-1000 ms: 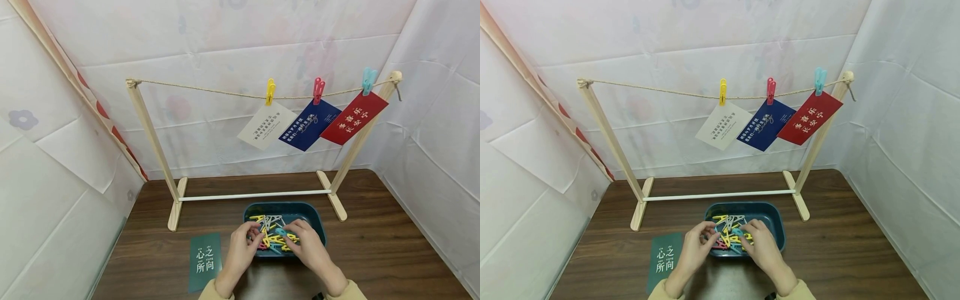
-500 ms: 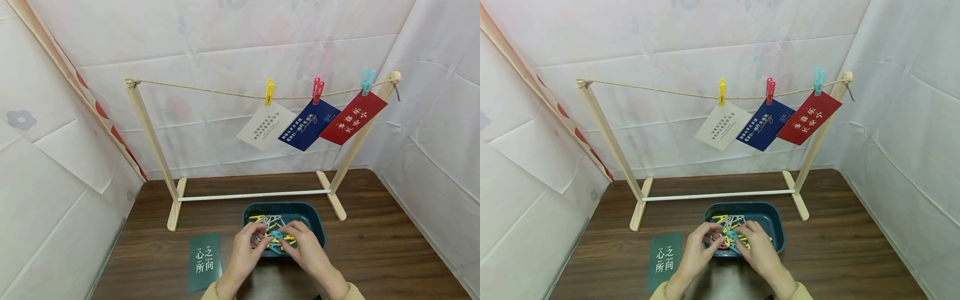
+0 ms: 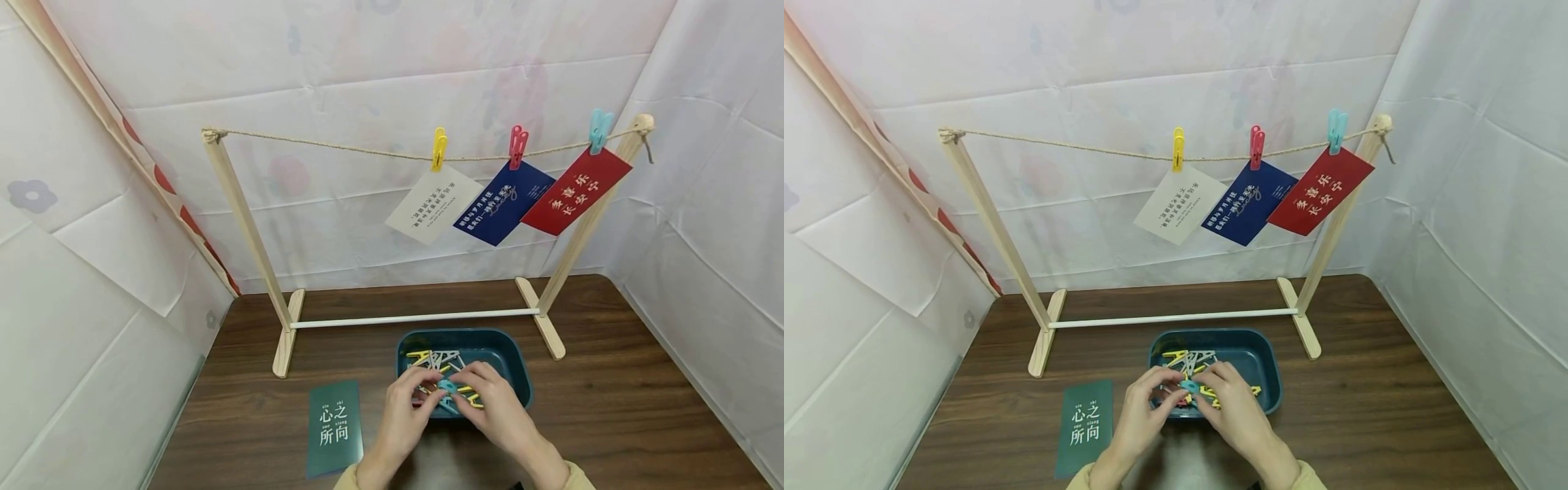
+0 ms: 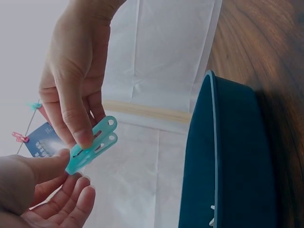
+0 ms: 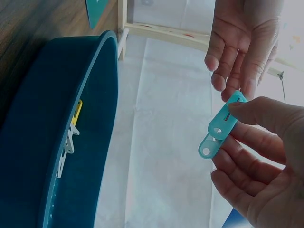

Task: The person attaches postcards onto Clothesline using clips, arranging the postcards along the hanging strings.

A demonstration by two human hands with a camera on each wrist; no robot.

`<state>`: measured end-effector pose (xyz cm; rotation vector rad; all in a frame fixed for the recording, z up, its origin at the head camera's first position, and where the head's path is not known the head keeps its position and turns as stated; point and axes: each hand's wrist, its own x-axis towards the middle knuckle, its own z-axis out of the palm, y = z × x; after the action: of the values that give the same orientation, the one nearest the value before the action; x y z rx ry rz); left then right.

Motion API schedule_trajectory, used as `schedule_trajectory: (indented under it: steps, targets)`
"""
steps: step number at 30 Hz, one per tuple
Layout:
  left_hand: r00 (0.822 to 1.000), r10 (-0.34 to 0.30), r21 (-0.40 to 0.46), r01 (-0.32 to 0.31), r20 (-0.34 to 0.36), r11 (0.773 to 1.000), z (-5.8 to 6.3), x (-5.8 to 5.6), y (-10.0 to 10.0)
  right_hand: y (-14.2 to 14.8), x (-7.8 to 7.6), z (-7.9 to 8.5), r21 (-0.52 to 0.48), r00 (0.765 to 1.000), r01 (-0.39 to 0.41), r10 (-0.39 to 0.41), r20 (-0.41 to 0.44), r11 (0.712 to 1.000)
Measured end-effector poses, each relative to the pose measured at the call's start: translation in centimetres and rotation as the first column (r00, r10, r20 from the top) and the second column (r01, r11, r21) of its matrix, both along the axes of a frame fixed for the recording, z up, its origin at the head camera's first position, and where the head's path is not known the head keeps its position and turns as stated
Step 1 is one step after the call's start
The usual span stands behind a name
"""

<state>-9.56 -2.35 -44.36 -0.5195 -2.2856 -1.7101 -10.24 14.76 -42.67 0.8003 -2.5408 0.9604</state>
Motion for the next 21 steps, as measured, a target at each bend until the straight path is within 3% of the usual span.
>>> schedule_trajectory:
  steps: [6,12,21]
  targets:
    - [0.998,0.018,0.038,-0.016,-0.053,0.999,-0.09,0.03,0.13,0.04,-0.01,-0.02,-0.009,0.999,-0.023,0.023,-0.049,1.000]
    - [0.997,0.051,0.090,-0.046,-0.051,0.995,-0.31,-0.01,0.18,0.00,-0.01,-0.04,-0.026,0.996,-0.039,0.037,-0.087,0.999]
    - [0.996,0.087,0.172,-0.082,-0.021,0.982,-0.69,-0.02,0.12,0.32,0.20,-0.04,-0.084,0.999,0.026,-0.023,0.030,0.996]
